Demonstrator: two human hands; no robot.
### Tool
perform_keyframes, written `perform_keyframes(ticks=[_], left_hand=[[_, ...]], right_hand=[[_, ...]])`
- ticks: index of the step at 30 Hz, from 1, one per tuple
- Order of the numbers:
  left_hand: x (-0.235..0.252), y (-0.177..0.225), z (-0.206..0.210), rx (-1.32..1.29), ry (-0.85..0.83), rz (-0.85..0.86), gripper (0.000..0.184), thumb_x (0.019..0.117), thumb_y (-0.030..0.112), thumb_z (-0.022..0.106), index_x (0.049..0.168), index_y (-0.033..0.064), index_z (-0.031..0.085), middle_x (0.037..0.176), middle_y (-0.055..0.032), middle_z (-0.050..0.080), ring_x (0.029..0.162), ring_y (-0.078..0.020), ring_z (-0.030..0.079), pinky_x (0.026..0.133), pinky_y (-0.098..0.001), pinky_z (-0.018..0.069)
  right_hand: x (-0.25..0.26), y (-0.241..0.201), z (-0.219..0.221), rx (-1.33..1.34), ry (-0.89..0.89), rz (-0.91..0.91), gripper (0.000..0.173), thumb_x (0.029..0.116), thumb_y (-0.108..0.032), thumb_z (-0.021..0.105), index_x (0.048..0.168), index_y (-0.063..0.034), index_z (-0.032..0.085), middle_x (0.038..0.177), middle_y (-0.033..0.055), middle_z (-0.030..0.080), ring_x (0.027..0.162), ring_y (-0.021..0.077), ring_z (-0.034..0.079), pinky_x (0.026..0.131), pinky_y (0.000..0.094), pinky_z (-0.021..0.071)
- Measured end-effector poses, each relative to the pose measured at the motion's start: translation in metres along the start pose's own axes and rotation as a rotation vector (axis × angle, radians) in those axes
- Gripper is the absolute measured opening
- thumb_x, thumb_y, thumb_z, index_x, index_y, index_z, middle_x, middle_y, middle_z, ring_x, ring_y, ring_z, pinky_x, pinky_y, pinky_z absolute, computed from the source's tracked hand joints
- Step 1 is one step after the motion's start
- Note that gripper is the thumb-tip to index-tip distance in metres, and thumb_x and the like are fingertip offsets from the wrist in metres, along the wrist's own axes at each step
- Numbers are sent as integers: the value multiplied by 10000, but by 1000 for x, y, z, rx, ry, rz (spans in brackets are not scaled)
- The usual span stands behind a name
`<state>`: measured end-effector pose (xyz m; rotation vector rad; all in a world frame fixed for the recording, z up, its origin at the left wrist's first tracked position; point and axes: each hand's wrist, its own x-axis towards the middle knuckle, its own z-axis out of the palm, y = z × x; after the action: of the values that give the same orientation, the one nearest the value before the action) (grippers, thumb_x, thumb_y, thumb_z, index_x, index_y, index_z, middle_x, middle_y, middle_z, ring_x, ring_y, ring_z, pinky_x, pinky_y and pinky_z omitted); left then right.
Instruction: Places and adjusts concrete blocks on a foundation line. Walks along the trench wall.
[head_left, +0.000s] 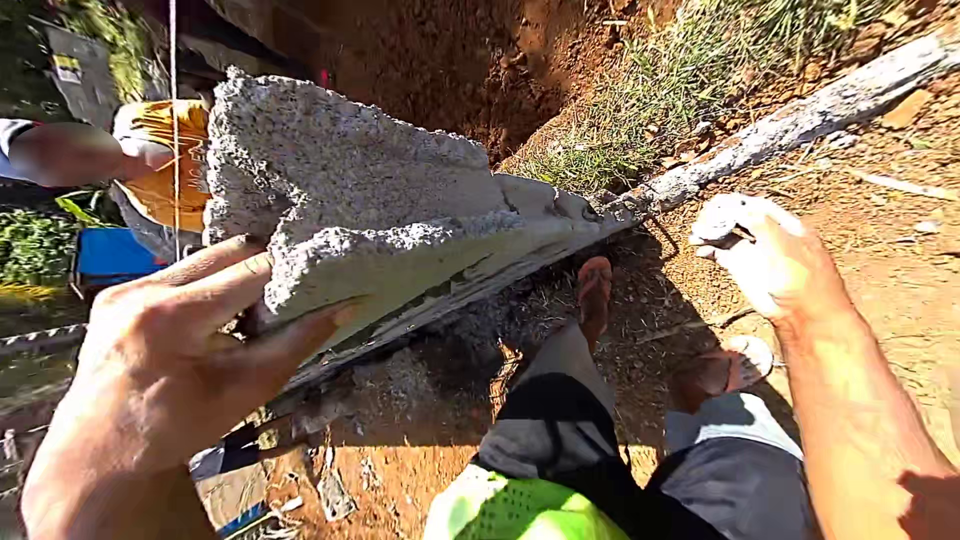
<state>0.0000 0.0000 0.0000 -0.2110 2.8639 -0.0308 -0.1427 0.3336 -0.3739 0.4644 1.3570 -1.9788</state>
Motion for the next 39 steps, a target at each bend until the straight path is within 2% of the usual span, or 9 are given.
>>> perform_keyframes(ticks=[4, 7, 10, 13, 18, 23, 27, 30, 39], left_hand=[[8, 2, -5, 13, -18, 48, 460, 893, 516, 704, 997, 68, 721, 1015, -110, 688, 919, -217, 678, 773, -484, 548], [11, -4, -5, 0, -48, 41, 500, 899, 527, 710, 1053, 51, 723, 1066, -137, 694, 967, -239, 686, 813, -507, 558], [14, -2, -8, -1, -70, 5, 516, 905, 535, 708, 1057, 42, 724, 1026, -144, 690, 931, -236, 678, 792, -502, 549], [15, -2, -8, 3, -72, -6, 503, 921, 506, 705, 1080, 29, 726, 1015, -154, 707, 917, -226, 690, 793, -481, 563], [15, -7, -6, 16, -49, 6, 459, 918, 478, 720, 1052, 39, 734, 983, -142, 709, 888, -219, 692, 761, -460, 567], [16, -6, -6, -6, -43, 20, 441, 923, 451, 727, 1041, 27, 726, 976, -153, 707, 890, -219, 695, 767, -459, 569], [15, -3, -6, -2, -33, 21, 437, 925, 446, 724, 1032, 22, 727, 970, -155, 705, 892, -217, 690, 766, -451, 563], [15, -3, -6, 8, -22, 34, 441, 926, 437, 727, 1039, 10, 727, 973, -166, 708, 902, -221, 696, 772, -449, 567], [15, -2, -6, -30, -34, 26, 395, 920, 395, 743, 1026, 15, 729, 962, -161, 711, 880, -221, 695, 754, -440, 563]], right_hand=[[-64, -26, 73, -58, -143, -3, 335, 1071, -200, 428, 1354, -99, 574, 1071, 61, 694, 878, 155, 691, 766, 334, 599], [-71, -27, 118, -169, -179, -56, 377, 1019, -196, 579, 1379, -93, 614, 1230, 95, 687, 998, 186, 720, 846, 395, 635], [-70, -30, 153, -336, -162, -120, 387, 1005, -192, 634, 1373, -78, 594, 1242, 126, 689, 1105, 202, 685, 948, 415, 571], [-68, -32, 175, -403, -145, -165, 368, 976, -158, 692, 1319, -55, 609, 1173, 144, 714, 1008, 234, 722, 893, 431, 592], [-75, -24, 184, -414, -91, -296, 323, 973, -127, 692, 1283, -65, 626, 1105, 133, 717, 952, 226, 717, 851, 403, 593], [-72, -38, 188, -535, -110, -269, 322, 959, -116, 676, 1277, -69, 665, 1111, 113, 733, 1018, 200, 711, 918, 392, 562], [-76, -39, 190, -595, -88, -302, 292, 957, -118, 678, 1242, -55, 677, 1076, 130, 730, 972, 224, 712, 875, 409, 565], [-79, -35, 193, -589, -47, -324, 311, 953, -110, 671, 1255, -35, 690, 1091, 142, 737, 987, 231, 718, 893, 407, 566], [-71, -30, 194, -568, -76, -354, 281, 933, -100, 708, 1206, -32, 701, 1015, 106, 745, 909, 172, 726, 849, 358, 588]])
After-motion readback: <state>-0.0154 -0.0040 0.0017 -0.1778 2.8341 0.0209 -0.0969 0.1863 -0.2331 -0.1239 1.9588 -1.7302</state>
